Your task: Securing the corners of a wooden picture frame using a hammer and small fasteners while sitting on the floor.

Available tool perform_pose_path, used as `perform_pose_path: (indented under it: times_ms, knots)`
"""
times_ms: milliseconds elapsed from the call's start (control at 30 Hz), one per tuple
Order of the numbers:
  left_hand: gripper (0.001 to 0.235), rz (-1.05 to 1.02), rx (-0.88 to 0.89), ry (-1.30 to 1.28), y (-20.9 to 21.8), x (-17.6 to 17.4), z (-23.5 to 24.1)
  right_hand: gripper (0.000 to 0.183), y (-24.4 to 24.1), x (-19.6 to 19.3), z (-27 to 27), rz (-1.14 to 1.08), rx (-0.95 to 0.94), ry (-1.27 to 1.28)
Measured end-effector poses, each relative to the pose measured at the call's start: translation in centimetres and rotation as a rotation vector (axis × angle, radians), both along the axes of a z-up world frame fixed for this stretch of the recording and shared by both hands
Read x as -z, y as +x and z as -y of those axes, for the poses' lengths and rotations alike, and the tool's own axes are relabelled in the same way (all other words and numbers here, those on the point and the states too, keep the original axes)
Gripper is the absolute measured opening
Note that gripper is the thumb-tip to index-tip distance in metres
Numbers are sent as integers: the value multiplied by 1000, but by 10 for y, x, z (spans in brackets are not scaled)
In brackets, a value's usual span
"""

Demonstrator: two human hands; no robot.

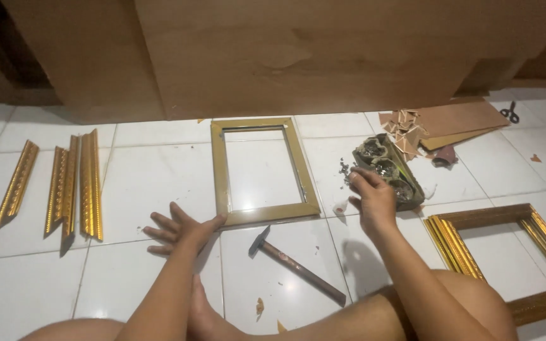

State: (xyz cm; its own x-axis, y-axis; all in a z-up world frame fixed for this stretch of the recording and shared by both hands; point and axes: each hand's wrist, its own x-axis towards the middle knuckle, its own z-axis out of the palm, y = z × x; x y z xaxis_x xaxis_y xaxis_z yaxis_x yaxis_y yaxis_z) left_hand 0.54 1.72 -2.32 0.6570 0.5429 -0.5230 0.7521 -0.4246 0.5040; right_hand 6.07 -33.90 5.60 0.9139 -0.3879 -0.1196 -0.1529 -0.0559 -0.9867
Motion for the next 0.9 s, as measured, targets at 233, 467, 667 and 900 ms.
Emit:
perform_pose_path:
  times_ms: [233,467,667,900]
  knots:
    - [154,-70,75,-62,3,16,-13,40,-27,57,-115,-181,-318,-69]
    - [158,-109,119,-105,4,5,-14,39,-19,96,-181,84,-608,-768]
    - [160,-137,134,-104,12,15,-17,63,-23,69,-198,11,-665,-838]
    - [163,-145,151,-99,13,19,-17,63,-18,67,-201,25,-681,-867]
